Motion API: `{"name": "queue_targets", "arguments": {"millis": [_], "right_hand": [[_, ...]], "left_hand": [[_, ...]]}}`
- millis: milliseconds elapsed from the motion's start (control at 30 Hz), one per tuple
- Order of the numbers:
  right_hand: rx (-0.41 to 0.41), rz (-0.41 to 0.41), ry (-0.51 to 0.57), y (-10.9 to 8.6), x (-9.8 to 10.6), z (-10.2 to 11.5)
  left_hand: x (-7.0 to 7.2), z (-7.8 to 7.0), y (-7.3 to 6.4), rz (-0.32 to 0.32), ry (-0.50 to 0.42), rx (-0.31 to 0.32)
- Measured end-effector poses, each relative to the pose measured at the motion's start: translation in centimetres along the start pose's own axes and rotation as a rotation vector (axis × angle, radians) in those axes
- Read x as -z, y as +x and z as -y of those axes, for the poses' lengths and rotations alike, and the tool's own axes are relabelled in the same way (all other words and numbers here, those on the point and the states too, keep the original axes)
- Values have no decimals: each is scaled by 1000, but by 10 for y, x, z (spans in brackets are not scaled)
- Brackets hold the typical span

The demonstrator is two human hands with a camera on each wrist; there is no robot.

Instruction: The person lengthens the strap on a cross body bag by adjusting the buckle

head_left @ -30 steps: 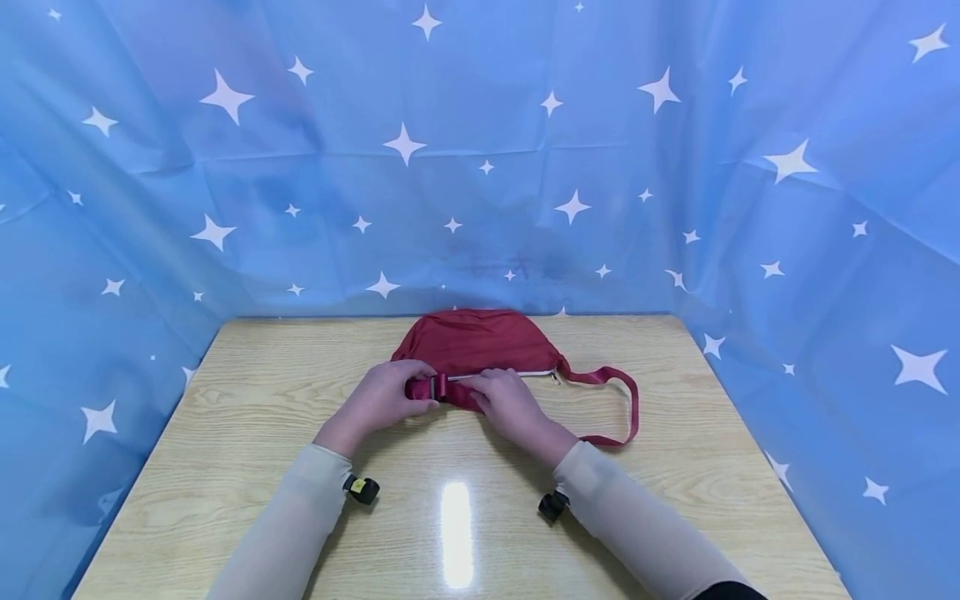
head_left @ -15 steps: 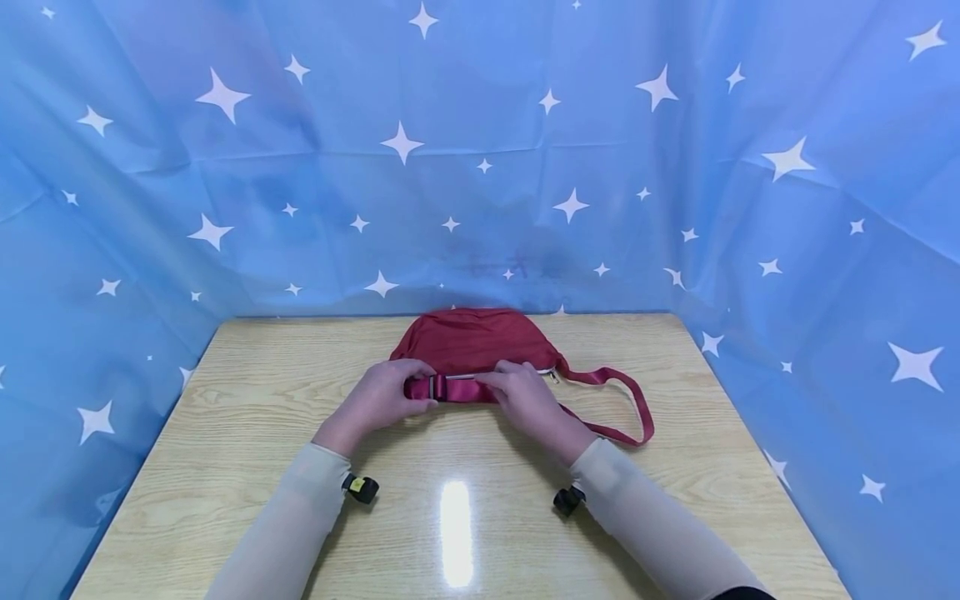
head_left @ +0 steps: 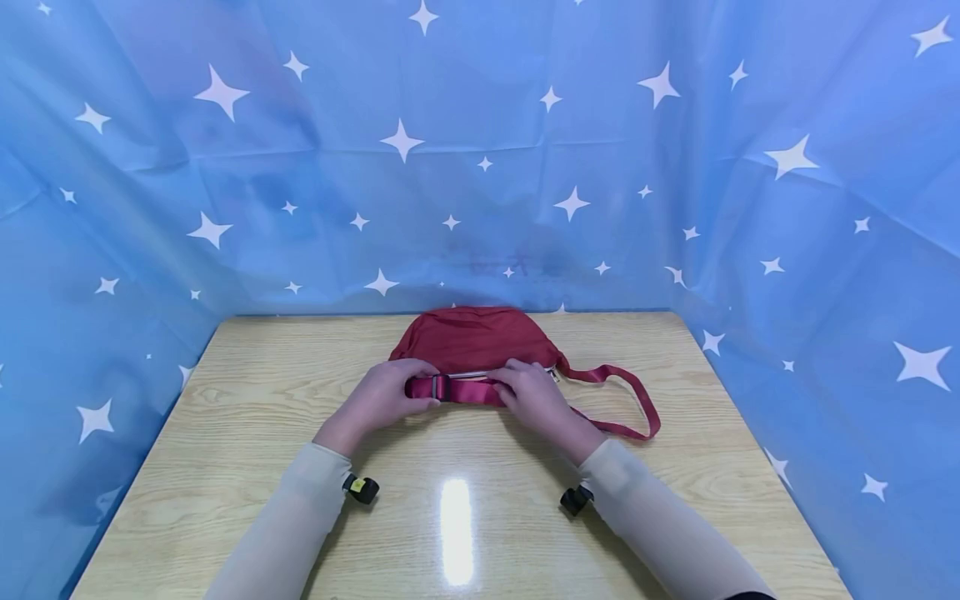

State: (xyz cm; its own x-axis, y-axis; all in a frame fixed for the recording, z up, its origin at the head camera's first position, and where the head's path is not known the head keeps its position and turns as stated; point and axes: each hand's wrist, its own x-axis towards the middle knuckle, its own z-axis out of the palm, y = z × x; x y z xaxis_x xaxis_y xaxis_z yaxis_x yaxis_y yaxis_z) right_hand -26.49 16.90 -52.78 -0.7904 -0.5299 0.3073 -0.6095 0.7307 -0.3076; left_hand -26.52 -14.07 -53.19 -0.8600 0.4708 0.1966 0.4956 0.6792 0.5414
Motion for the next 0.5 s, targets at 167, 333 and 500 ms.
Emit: {"name": "queue_targets", "arguments": {"millis": [167, 333, 500], "right_hand": [[-33, 31, 79, 2, -4, 11], [-43, 74, 153, 11, -9, 27], [-18, 90, 145, 20, -18, 37]], "left_hand": [[-1, -2, 1, -11, -6, -29], [-2, -4, 2, -12, -5, -38], [0, -7, 2, -13, -16, -49]]}}
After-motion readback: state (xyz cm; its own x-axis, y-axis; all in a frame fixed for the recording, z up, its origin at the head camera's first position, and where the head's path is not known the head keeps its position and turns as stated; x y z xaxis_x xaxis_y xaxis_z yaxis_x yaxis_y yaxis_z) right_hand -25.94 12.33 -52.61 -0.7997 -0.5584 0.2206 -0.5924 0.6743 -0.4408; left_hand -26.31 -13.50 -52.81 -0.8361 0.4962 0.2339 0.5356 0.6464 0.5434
